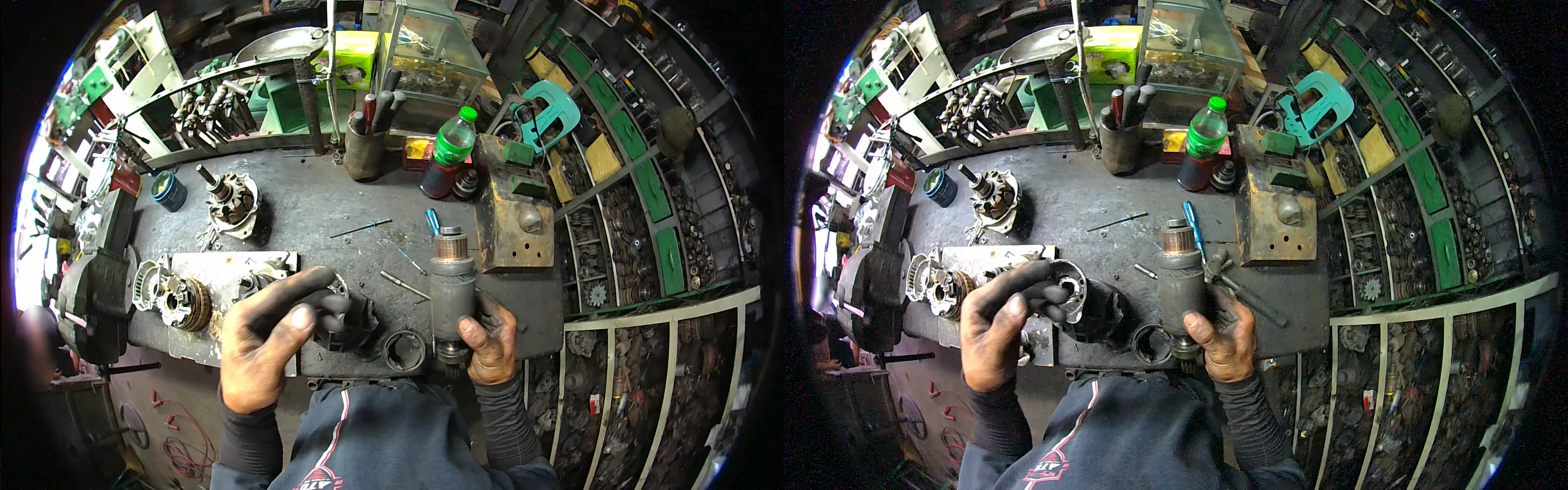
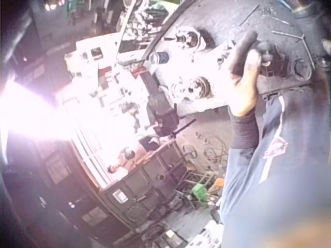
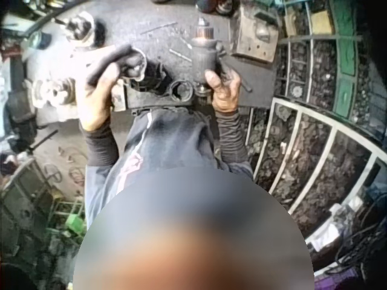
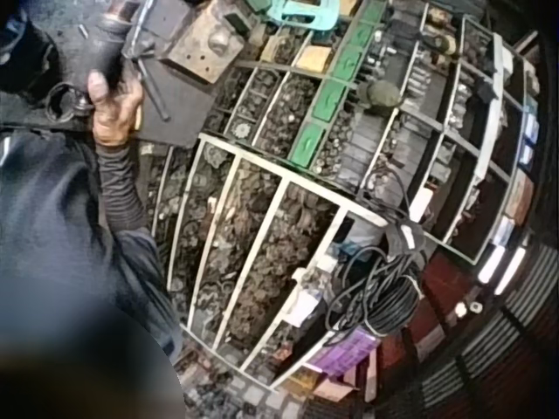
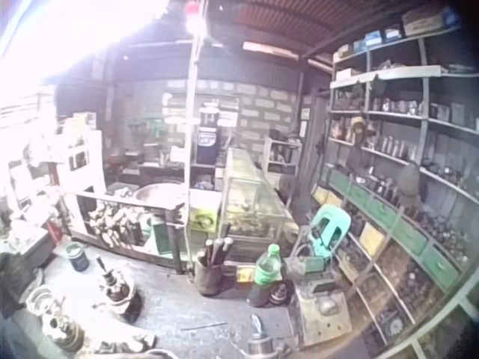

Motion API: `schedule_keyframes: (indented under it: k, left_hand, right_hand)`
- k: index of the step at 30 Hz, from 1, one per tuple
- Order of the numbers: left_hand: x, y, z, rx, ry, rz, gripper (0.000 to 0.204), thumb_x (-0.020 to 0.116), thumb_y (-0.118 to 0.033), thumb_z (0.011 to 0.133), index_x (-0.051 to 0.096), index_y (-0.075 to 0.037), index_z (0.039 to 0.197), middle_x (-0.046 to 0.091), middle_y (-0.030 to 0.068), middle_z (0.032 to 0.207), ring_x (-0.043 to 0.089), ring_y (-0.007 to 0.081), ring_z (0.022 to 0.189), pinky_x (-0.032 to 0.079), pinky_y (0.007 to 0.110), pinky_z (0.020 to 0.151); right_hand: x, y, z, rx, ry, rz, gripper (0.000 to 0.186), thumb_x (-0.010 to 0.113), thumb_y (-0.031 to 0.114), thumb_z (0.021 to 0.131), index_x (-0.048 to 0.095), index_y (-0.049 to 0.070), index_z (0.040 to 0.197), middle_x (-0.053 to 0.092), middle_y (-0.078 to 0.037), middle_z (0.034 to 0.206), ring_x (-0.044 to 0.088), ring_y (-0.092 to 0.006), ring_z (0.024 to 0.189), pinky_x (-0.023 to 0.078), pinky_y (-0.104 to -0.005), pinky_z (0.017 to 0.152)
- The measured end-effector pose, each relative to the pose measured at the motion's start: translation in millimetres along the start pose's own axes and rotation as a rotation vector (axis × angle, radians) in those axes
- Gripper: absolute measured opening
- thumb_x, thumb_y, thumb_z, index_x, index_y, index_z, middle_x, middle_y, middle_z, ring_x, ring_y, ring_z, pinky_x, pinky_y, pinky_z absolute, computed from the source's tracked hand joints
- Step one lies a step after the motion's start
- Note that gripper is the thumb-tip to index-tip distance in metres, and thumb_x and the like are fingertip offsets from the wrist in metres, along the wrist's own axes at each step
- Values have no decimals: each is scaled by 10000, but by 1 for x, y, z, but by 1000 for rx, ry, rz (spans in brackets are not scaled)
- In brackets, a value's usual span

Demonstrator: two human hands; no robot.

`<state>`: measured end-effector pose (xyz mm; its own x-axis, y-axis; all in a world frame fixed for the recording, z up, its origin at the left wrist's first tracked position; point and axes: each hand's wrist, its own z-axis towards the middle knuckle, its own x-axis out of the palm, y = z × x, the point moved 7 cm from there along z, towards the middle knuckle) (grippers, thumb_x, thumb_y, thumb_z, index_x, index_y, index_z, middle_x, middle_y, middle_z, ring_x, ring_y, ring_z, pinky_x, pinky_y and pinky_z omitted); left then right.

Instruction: The person disassembles and reassembles a cylindrical mechanical component using pliers, a hammer, and a screwdriver. They remove small internal pieces, tap them into place, and repeatedly adjust the assembly on a cluttered workbench.

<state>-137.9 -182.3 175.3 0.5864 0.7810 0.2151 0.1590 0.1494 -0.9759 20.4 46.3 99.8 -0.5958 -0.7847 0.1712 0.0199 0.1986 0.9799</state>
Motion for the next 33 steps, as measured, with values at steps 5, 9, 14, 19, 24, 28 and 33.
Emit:
schedule_keyframes:
  k: [5,9,14,19,24,28,33]
  left_hand:
    - [-23,-5,-16,73,-118,32,597,747,-337,912,627,147,1241,736,222,989,714,248,865,571,354,825]
    - [-34,-14,-26,132,-218,127,618,780,-357,879,640,144,1214,739,213,960,721,246,860,577,351,801]
    - [-17,-5,-27,31,-173,114,558,807,-292,857,661,129,1192,745,201,939,724,235,861,577,345,811]
    - [6,5,-23,-64,-79,108,482,806,-231,849,688,118,1160,745,195,937,722,237,860,578,345,822]
    - [-6,1,-24,11,-177,150,522,831,-281,820,695,115,1132,745,190,902,725,237,819,581,335,786]
    - [-22,-5,-27,115,-268,171,546,848,-327,814,696,113,1101,737,181,866,713,230,765,568,330,739]
    - [-41,-9,-32,220,-334,150,504,824,-299,846,685,113,1100,714,184,898,703,247,775,552,337,735]
  right_hand:
    - [3,6,3,-135,-104,-173,585,813,347,829,641,-70,1201,698,-131,1102,650,-220,1011,510,-351,927]
    - [0,2,5,-240,-201,-284,627,841,390,810,641,-63,1194,690,-146,1084,647,-228,992,512,-360,909]
    - [-8,-2,6,-364,-254,-436,640,860,366,791,626,-73,1194,679,-185,1096,659,-271,996,524,-400,904]
    - [-12,6,0,-485,-266,-629,656,875,273,735,600,-70,1222,656,-218,1120,661,-358,1018,527,-443,925]
    - [-9,18,-4,-610,-285,-817,687,846,256,708,590,-73,1254,635,-189,1128,645,-314,1029,513,-432,937]
    - [-8,21,-4,-665,-297,-861,679,849,248,697,599,-71,1242,631,-193,1145,640,-321,1044,511,-440,947]
    - [-11,15,-3,-639,-256,-795,689,878,263,714,595,-55,1256,649,-207,1152,652,-358,1046,519,-458,952]
